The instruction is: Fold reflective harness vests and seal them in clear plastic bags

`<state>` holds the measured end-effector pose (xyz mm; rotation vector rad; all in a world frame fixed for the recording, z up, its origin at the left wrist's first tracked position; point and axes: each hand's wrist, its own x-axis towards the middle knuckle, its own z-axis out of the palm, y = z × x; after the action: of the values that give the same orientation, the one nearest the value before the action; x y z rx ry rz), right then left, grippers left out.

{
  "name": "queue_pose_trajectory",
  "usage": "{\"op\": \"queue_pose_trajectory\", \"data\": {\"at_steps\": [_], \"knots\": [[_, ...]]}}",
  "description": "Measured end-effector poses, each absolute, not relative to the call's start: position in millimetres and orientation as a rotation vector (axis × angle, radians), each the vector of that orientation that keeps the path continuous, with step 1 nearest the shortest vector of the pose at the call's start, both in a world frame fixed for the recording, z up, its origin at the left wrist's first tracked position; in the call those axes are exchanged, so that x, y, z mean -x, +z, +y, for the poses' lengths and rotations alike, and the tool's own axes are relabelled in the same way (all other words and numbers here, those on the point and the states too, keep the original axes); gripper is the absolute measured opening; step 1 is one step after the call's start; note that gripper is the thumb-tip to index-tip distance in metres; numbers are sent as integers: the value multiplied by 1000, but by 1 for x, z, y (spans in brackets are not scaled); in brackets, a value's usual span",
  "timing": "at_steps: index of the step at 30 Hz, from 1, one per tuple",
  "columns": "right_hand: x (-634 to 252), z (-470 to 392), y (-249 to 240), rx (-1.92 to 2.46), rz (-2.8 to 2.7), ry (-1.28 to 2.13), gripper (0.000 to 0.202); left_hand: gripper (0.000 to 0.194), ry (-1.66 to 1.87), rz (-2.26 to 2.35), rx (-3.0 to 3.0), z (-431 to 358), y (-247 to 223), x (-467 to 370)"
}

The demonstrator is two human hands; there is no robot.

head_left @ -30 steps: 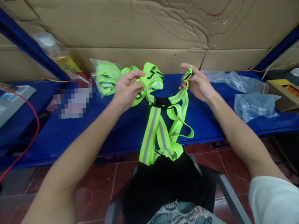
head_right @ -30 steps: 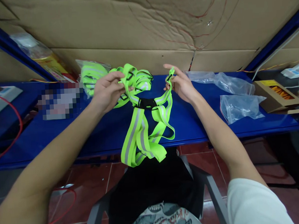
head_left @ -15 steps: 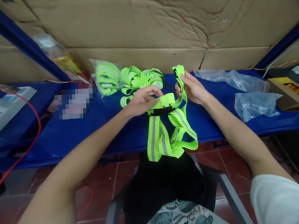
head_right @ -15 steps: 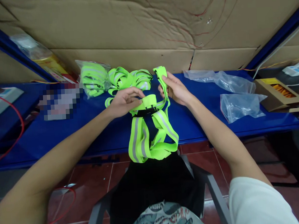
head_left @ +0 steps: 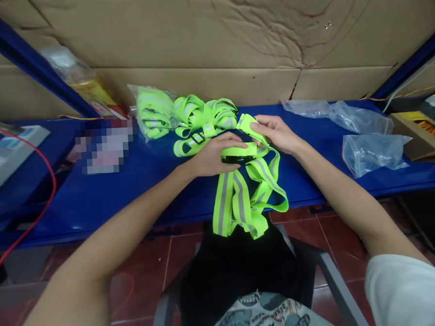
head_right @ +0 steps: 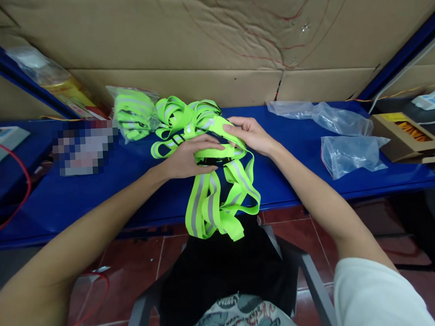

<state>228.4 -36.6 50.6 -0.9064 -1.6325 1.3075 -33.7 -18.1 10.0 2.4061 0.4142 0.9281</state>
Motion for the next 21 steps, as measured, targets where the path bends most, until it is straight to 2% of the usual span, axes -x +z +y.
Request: {"op": "queue_pose_trajectory", "data": {"at_steps": [8,21], "knots": [[-228,-38,50,941,-1748,1177,54,48,877,528,-2580,-10,4,34],[-235,-32,45,980,-1817,1157,60,43,783,611,-2669,-7,0,37]]}}
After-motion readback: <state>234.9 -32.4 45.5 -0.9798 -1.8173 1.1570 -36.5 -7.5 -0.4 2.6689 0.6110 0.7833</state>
